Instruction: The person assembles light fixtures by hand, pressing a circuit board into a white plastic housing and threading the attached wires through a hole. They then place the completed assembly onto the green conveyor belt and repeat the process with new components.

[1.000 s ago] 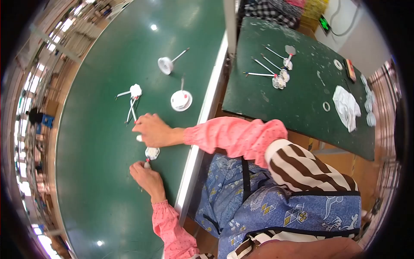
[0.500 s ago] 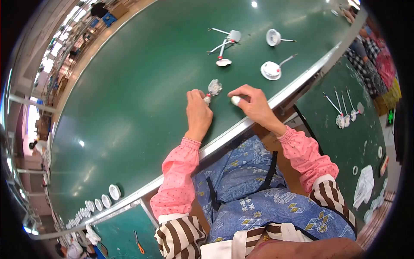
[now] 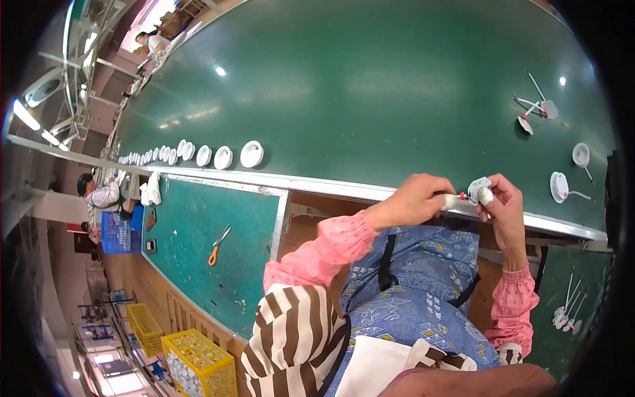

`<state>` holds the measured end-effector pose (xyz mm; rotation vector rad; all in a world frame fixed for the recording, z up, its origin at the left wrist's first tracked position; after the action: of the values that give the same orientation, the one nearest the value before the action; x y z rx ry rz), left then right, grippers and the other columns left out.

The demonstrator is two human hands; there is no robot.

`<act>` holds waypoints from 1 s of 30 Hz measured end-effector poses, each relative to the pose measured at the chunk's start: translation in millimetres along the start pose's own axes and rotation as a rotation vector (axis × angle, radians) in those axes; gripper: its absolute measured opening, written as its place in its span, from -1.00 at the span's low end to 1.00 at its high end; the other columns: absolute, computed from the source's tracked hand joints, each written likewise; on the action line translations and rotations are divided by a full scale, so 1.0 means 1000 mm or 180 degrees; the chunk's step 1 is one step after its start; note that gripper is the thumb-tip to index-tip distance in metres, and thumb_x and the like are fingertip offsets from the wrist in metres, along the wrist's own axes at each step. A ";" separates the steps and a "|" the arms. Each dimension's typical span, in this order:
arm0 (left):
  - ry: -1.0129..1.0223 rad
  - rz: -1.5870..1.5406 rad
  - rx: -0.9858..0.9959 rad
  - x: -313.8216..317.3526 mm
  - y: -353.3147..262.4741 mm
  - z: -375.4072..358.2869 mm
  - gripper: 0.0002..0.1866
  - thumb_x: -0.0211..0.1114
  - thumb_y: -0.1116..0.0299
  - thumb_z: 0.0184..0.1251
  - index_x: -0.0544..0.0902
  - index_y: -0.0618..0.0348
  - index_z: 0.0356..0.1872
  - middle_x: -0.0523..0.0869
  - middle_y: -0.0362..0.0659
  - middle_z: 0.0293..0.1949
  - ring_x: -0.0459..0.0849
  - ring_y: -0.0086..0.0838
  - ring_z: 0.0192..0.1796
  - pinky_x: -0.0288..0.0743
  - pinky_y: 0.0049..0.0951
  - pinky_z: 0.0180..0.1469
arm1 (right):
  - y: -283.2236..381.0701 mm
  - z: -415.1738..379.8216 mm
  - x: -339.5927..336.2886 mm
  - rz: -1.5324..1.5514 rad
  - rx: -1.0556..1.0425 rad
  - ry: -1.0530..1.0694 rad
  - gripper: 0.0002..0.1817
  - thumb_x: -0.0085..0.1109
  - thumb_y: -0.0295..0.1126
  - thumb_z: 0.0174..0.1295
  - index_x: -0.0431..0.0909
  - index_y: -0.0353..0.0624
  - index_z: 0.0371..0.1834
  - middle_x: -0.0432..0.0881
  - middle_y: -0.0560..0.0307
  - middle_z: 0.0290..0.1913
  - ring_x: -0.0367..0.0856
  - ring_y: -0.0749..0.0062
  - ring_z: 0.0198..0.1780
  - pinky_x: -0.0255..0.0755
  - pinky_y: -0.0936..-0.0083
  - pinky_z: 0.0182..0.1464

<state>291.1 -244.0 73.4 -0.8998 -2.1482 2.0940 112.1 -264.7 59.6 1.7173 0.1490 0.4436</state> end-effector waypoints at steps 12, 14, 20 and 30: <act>-0.3794 0.3222 -0.1195 -0.409 0.238 -0.345 -0.42 0.23 0.12 0.50 0.48 0.15 0.44 0.54 0.15 0.35 0.49 0.03 0.38 0.35 -0.06 0.43 | -0.036 0.015 -0.055 0.1688 0.0198 -0.1037 -0.82 0.17 -0.52 0.38 0.56 -0.30 0.00 0.64 0.13 -0.17 0.52 0.54 -0.35 0.33 0.60 -0.40; -0.3622 0.3189 -0.1458 -0.428 0.257 -0.344 -0.40 0.10 0.09 0.59 0.47 0.43 0.39 0.58 0.22 0.33 0.58 0.04 0.31 0.39 -0.15 0.37 | -0.037 0.015 -0.058 0.1819 0.0270 -0.1229 -0.88 0.15 -0.55 0.38 0.56 -0.26 -0.06 0.65 0.12 -0.20 0.54 0.52 -0.36 0.35 0.60 -0.39; -0.3392 0.2084 -0.1329 -0.417 0.260 -0.295 -0.43 0.07 0.11 0.62 0.49 0.44 0.37 0.59 0.23 0.31 0.58 0.03 0.30 0.40 -0.15 0.35 | -0.040 0.012 -0.049 0.1777 0.0354 -0.1182 -0.94 0.15 -0.56 0.38 0.55 -0.22 -0.14 0.66 0.14 -0.24 0.57 0.53 -0.37 0.40 0.61 -0.40; -0.2737 0.3072 -0.0611 -0.274 0.170 -0.189 -0.52 0.13 0.16 0.56 0.55 0.22 0.35 0.61 0.11 0.23 0.56 0.01 0.25 0.39 -0.05 0.33 | -0.026 -0.046 -0.156 0.1366 -0.0044 -0.2053 -0.87 0.16 -0.57 0.35 0.59 -0.22 -0.08 0.69 0.15 -0.23 0.64 0.52 -0.39 0.52 0.57 -0.42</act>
<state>660.1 -190.7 40.8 -1.4814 -2.6272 3.2301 -44.7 -270.5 8.1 1.7959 -0.6953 0.1779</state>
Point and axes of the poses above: each hand's wrist, its own z-axis towards the middle knuckle, its own x-axis out of the palm, y = z × x, the point moved 9 cm from there along z, towards the middle knuckle
